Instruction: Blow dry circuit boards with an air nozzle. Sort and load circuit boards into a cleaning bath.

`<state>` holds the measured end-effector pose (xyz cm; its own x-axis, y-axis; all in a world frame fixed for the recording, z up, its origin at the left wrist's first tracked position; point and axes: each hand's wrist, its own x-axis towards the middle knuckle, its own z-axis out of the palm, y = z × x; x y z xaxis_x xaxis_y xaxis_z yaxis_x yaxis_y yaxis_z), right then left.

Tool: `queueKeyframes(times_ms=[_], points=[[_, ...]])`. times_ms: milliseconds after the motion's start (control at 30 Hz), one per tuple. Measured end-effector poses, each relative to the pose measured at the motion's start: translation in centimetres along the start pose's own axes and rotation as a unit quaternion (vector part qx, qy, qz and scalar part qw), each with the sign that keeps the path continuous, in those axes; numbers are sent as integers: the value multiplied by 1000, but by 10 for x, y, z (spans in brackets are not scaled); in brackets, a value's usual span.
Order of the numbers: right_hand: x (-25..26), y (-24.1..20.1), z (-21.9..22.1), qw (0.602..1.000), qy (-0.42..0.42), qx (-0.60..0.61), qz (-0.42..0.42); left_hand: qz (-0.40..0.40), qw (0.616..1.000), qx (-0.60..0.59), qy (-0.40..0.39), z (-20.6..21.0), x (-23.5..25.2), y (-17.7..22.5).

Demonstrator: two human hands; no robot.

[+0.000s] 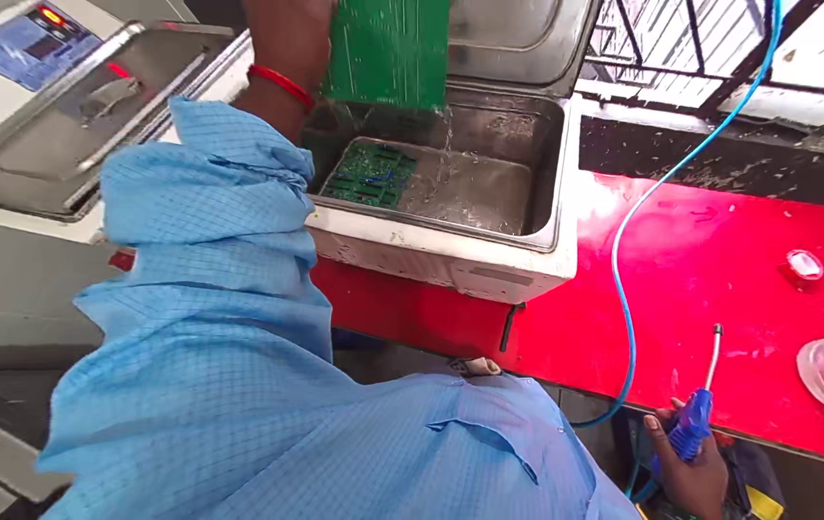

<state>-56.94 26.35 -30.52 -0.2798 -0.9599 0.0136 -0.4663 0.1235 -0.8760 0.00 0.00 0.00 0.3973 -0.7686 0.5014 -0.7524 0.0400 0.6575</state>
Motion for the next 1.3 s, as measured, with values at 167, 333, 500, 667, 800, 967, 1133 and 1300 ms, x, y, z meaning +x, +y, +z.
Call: queueKeyframes(times_ms=[167, 333, 500, 667, 800, 967, 1133, 1300], points=[[9, 18, -33, 999, -2, 30, -11, -93, 982, 141, -88, 15, -38, 15], [10, 38, -56, 999, -6, 40, -18, -108, 977, 161, -89, 20, -64, 37], [10, 57, -70, 999, -18, 40, -29, -112, 974, 180, -80, 21, -82, 59], [10, 69, -79, 999, -20, 36, -36, -116, 970, 196, -80, 22, -93, 73], [10, 72, -84, 999, -18, 33, -33, -114, 971, 199, -71, 22, -100, 77], [6, 78, -85, 998, -33, 42, -34, -145, 962, 225, -50, 29, -114, 81], [3, 77, -87, 996, -87, -16, -21, -264, 953, 129, 69, 28, -126, 77], [23, 74, -144, 998, -45, -54, -4, -209, 940, -211, 166, 42, -137, 99]])
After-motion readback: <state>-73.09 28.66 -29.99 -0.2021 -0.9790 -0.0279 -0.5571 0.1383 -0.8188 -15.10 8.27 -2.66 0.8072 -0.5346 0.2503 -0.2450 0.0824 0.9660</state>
